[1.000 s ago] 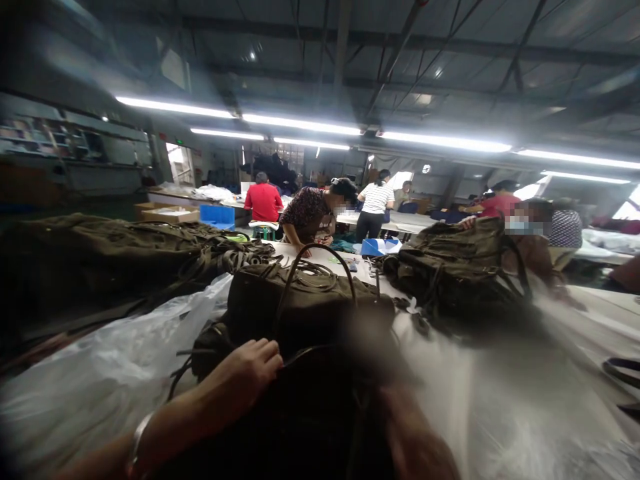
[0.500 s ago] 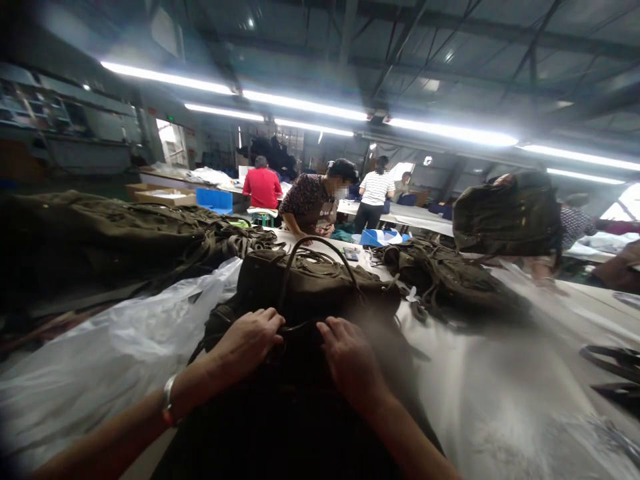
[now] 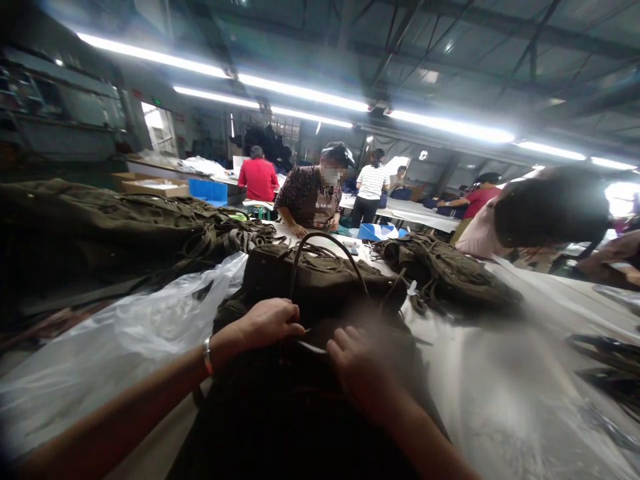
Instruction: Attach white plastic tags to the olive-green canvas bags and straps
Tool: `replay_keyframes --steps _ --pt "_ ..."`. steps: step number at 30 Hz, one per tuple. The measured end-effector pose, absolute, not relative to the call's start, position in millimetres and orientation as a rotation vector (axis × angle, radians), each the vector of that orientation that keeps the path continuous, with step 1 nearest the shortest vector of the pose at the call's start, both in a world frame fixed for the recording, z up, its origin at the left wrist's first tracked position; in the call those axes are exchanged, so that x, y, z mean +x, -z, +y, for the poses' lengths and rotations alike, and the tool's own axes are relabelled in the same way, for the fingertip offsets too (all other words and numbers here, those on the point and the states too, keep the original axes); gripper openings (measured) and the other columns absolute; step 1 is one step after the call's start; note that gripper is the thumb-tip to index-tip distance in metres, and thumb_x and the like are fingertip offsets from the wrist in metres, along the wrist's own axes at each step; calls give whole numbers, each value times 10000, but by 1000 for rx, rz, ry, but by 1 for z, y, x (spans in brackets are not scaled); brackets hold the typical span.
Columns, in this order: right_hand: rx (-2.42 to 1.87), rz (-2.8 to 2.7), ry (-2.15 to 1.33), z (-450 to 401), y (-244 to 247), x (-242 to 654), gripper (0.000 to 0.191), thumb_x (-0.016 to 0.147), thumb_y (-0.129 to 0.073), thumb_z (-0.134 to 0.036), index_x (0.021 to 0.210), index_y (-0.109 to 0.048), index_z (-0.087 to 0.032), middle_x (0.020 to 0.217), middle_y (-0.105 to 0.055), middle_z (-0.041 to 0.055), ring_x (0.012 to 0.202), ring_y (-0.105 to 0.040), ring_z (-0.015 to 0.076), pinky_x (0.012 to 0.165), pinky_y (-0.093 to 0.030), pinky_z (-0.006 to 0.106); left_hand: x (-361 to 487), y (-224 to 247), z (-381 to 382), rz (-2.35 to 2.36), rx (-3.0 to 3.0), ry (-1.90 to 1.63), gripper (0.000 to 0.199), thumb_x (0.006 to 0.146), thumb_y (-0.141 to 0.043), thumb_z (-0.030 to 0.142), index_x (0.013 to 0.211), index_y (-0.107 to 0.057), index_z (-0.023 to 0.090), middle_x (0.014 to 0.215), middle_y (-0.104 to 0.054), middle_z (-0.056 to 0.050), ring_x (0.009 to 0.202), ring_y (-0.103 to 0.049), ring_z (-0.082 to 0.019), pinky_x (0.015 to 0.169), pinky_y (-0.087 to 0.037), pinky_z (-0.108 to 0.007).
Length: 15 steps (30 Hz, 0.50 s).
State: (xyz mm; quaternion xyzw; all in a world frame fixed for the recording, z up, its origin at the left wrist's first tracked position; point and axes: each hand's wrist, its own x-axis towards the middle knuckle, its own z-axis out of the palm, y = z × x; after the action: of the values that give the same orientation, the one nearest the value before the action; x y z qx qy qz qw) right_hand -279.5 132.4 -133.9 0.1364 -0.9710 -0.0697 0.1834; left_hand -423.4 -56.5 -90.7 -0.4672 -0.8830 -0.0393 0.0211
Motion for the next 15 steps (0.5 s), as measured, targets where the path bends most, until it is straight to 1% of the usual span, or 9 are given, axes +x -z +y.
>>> replay_keyframes --steps 2,3,4,6,8,9,12,13,15 --pt "540 -2728 101 123 142 -253 148 841 -588 -68 835 -579 -217 902 -613 28 832 -484 224 760 -337 349 -413 92 -56 -2712 -1471 63 242 899 -663 374 975 -732 155 1006 -720 -121 889 -691 -260 697 -492 -302" --pt "627 -2708 49 119 148 -241 135 831 -616 -92 842 -573 -219 903 -610 20 826 -479 222 767 -338 349 -408 93 -56 -2699 -1489 35 261 873 -698 368 996 -726 139 1061 -705 -144 928 -681 -277 730 -501 -317" --pt "701 -2681 3 116 155 -231 135 817 -647 -115 852 -570 -221 900 -608 13 819 -477 218 771 -340 347 -403 95 -56 -2689 -1511 11 318 837 -741 390 1015 -721 127 1109 -686 -163 961 -669 -295 754 -508 -333" --pt "793 -2624 -46 112 170 -217 162 795 -694 -149 865 -569 -222 878 -604 1 793 -481 206 755 -345 336 -396 99 -54 -2670 -1549 -35 526 722 -828 484 1075 -703 114 1191 -645 -186 1016 -637 -332 777 -518 -367" --pt "829 -2568 -63 112 183 -211 142 811 -682 -157 849 -561 -221 825 -594 -7 729 -478 187 692 -334 325 -394 104 -51 -2644 -1558 -94 659 649 -870 490 1149 -672 108 1251 -606 -203 1064 -599 -362 792 -518 -404" --pt "832 -2544 -64 112 188 -210 124 830 -653 -148 830 -552 -221 796 -588 -9 695 -473 180 658 -322 324 -394 107 -48 -2630 -1557 -128 619 674 -859 430 1164 -662 107 1266 -595 -206 1083 -582 -369 802 -512 -420" --pt "856 -2441 -76 113 201 -210 178 902 -525 -122 752 -505 -215 703 -559 -14 607 -448 166 590 -286 326 -400 115 -38 -2596 -1571 -220 232 828 -660 174 1050 -694 115 1187 -630 -188 1084 -566 -350 825 -480 -438" --pt "880 -2416 -97 113 206 -209 225 936 -480 -127 729 -488 -213 676 -548 -17 590 -446 161 572 -275 324 -403 118 -34 -2590 -1579 -238 183 853 -585 118 993 -704 120 1138 -647 -178 1066 -570 -338 820 -472 -433" --pt "952 -2371 -197 110 218 -205 338 1009 -369 -150 687 -455 -208 615 -519 -27 541 -423 145 534 -253 316 -411 123 -28 -2583 -1598 -256 198 870 -519 88 913 -706 135 1046 -665 -160 1010 -581 -314 796 -462 -410"
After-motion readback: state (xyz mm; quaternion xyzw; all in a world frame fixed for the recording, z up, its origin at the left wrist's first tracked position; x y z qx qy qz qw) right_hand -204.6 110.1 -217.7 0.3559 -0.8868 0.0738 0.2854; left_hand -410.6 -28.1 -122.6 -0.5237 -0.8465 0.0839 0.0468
